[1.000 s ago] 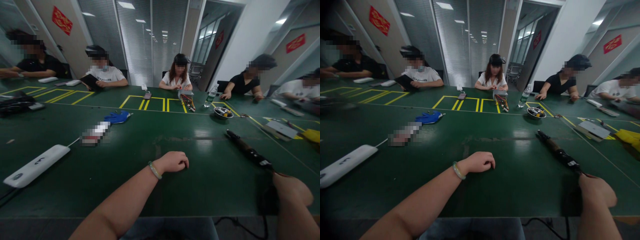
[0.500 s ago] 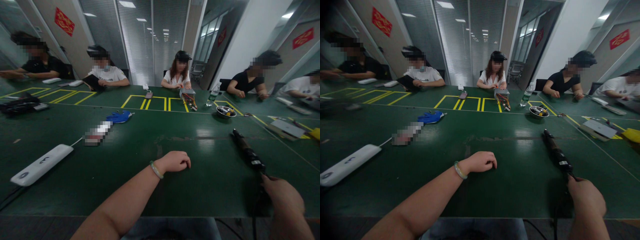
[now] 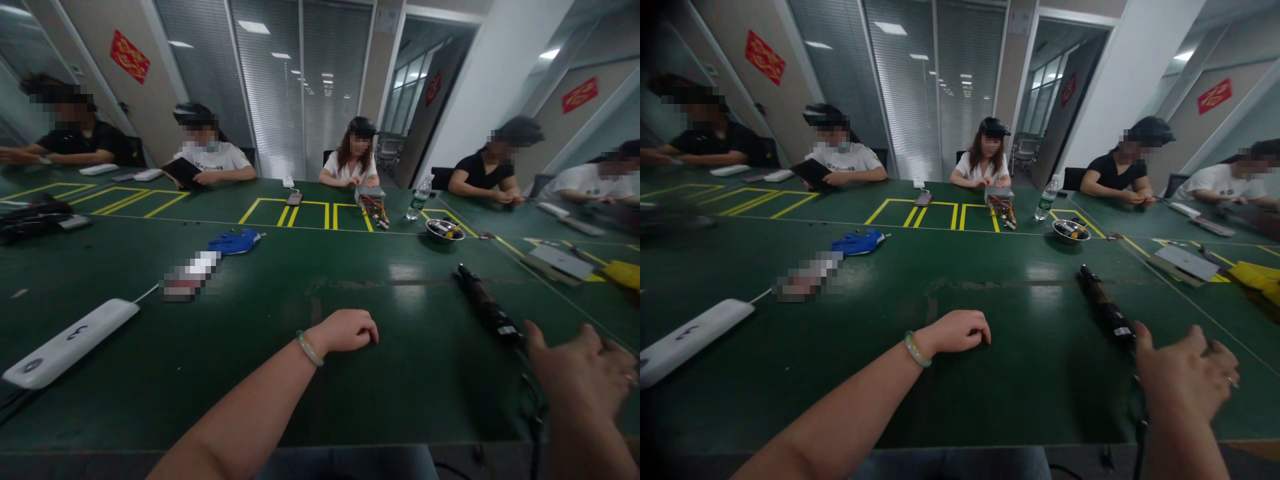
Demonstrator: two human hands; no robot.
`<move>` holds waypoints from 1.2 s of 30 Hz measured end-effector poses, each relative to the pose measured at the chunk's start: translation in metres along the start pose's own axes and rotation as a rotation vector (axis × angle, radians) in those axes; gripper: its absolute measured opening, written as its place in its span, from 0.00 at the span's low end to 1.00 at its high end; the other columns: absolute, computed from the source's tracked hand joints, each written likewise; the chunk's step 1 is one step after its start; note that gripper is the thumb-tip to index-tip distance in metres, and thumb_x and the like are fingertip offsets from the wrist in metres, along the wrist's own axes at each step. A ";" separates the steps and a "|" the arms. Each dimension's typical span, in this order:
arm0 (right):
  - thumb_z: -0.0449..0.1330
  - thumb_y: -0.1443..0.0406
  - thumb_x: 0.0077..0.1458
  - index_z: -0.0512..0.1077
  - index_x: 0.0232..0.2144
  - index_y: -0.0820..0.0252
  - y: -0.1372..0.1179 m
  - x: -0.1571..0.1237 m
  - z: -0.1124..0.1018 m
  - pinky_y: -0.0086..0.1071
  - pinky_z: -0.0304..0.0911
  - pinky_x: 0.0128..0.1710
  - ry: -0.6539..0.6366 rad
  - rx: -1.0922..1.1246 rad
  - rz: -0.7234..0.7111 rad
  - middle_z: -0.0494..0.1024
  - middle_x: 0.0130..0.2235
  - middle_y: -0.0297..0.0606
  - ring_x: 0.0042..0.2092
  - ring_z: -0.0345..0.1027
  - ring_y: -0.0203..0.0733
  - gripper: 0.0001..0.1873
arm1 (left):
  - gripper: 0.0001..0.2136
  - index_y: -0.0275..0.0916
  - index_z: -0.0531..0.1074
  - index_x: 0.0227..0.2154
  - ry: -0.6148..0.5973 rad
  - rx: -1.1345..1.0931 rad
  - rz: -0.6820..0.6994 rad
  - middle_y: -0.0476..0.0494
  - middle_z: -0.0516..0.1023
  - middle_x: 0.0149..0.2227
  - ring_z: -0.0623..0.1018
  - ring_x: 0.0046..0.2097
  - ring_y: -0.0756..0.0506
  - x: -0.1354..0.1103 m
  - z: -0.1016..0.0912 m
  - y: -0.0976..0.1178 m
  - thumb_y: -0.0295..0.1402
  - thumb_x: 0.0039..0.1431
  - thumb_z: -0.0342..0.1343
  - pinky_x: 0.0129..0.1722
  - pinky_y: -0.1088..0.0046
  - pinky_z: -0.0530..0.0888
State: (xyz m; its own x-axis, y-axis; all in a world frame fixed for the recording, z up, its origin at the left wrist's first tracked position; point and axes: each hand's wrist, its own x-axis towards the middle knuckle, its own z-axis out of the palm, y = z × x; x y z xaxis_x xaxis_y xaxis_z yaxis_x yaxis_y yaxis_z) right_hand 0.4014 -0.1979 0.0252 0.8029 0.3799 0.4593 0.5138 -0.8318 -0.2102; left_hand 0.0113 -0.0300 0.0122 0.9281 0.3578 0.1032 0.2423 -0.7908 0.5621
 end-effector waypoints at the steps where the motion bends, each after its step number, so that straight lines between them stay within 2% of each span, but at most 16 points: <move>1: 0.42 0.37 0.54 0.52 0.65 0.66 -0.013 0.002 0.002 0.54 0.52 0.54 0.039 0.029 -0.012 0.52 0.59 0.65 0.62 0.45 0.66 0.49 | 0.11 0.45 0.77 0.40 -0.003 -0.003 -0.002 0.48 0.73 0.41 0.74 0.41 0.49 0.000 0.000 0.000 0.31 0.63 0.49 0.41 0.75 0.70; 3: 0.43 0.39 0.56 0.55 0.64 0.67 -0.033 0.008 0.012 0.51 0.54 0.54 0.046 0.059 -0.029 0.55 0.59 0.63 0.61 0.48 0.64 0.47 | 0.11 0.45 0.77 0.40 -0.003 -0.005 -0.006 0.48 0.74 0.41 0.74 0.41 0.49 -0.001 -0.001 0.001 0.31 0.63 0.49 0.41 0.75 0.70; 5: 0.44 0.40 0.56 0.56 0.63 0.70 -0.045 0.015 0.028 0.52 0.55 0.53 -0.057 0.051 -0.011 0.57 0.58 0.65 0.59 0.51 0.66 0.46 | 0.11 0.44 0.77 0.40 0.002 -0.010 -0.012 0.47 0.74 0.42 0.74 0.41 0.49 -0.001 -0.001 0.001 0.31 0.63 0.49 0.42 0.74 0.70; 8: 0.45 0.39 0.55 0.62 0.60 0.68 -0.047 0.022 0.050 0.54 0.59 0.47 -0.259 0.049 0.042 0.63 0.54 0.65 0.54 0.59 0.70 0.45 | 0.12 0.44 0.77 0.41 0.001 -0.026 -0.012 0.47 0.74 0.42 0.74 0.41 0.49 -0.002 -0.001 0.001 0.30 0.63 0.49 0.41 0.74 0.70; 10: 0.47 0.38 0.53 0.66 0.58 0.64 -0.042 0.023 0.060 0.55 0.62 0.43 -0.308 0.048 0.014 0.67 0.50 0.62 0.50 0.63 0.70 0.44 | 0.12 0.44 0.77 0.41 0.006 -0.036 -0.005 0.48 0.74 0.42 0.74 0.41 0.49 -0.001 0.000 0.000 0.30 0.63 0.48 0.41 0.75 0.70; 13: 0.51 0.37 0.50 0.68 0.56 0.61 -0.033 0.025 0.068 0.53 0.64 0.39 -0.270 0.031 -0.078 0.68 0.49 0.58 0.47 0.66 0.68 0.43 | 0.12 0.44 0.77 0.40 0.015 -0.042 0.001 0.48 0.74 0.41 0.74 0.41 0.49 0.000 0.003 -0.003 0.30 0.62 0.49 0.41 0.75 0.70; 18: 0.48 0.43 0.57 0.70 0.55 0.57 -0.022 0.028 0.074 0.46 0.64 0.37 -0.239 0.005 -0.132 0.71 0.47 0.53 0.43 0.69 0.60 0.34 | 0.12 0.44 0.78 0.40 0.025 -0.035 0.011 0.48 0.74 0.41 0.75 0.40 0.49 0.001 0.005 -0.005 0.29 0.61 0.50 0.42 0.75 0.70; 21: 0.48 0.44 0.59 0.71 0.53 0.56 -0.025 0.024 0.071 0.44 0.64 0.37 -0.205 0.042 -0.221 0.72 0.46 0.50 0.42 0.69 0.57 0.31 | 0.12 0.44 0.77 0.40 0.040 -0.022 0.024 0.48 0.75 0.41 0.75 0.40 0.49 -0.001 0.002 -0.004 0.28 0.60 0.50 0.42 0.75 0.70; 24: 0.51 0.47 0.59 0.70 0.53 0.55 -0.041 0.009 0.061 0.42 0.64 0.41 -0.119 0.158 -0.374 0.73 0.47 0.45 0.44 0.68 0.54 0.28 | 0.11 0.44 0.77 0.39 0.062 0.000 0.070 0.49 0.76 0.41 0.76 0.40 0.50 -0.003 0.000 -0.001 0.27 0.59 0.50 0.42 0.76 0.70; 28: 0.54 0.52 0.59 0.67 0.55 0.58 -0.082 -0.027 0.047 0.40 0.60 0.51 -0.066 0.367 -0.683 0.72 0.49 0.45 0.50 0.66 0.50 0.26 | 0.10 0.44 0.77 0.36 0.069 0.022 0.176 0.51 0.77 0.40 0.76 0.39 0.50 -0.002 0.003 0.006 0.26 0.57 0.52 0.40 0.77 0.69; 31: 0.55 0.56 0.61 0.66 0.56 0.58 -0.124 -0.058 0.038 0.40 0.57 0.56 -0.148 0.466 -0.943 0.72 0.50 0.44 0.52 0.64 0.48 0.24 | 0.10 0.45 0.77 0.35 0.044 0.024 0.241 0.52 0.78 0.39 0.76 0.37 0.51 -0.001 0.008 0.012 0.26 0.55 0.52 0.40 0.77 0.70; 36: 0.59 0.57 0.60 0.66 0.57 0.55 -0.196 -0.104 0.024 0.39 0.58 0.54 -0.346 0.538 -1.351 0.72 0.52 0.42 0.52 0.64 0.45 0.24 | 0.10 0.44 0.78 0.33 -0.001 -0.006 0.274 0.53 0.79 0.35 0.77 0.36 0.50 -0.002 0.010 0.024 0.24 0.52 0.54 0.40 0.77 0.70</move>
State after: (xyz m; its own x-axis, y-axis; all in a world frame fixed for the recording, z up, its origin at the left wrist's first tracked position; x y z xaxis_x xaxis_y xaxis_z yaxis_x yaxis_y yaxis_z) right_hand 0.2248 -0.0641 -0.0022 -0.3665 0.8598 0.3555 0.8931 0.4322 -0.1246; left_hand 0.0180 -0.0548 0.0172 0.9592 0.1303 0.2511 -0.0195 -0.8551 0.5181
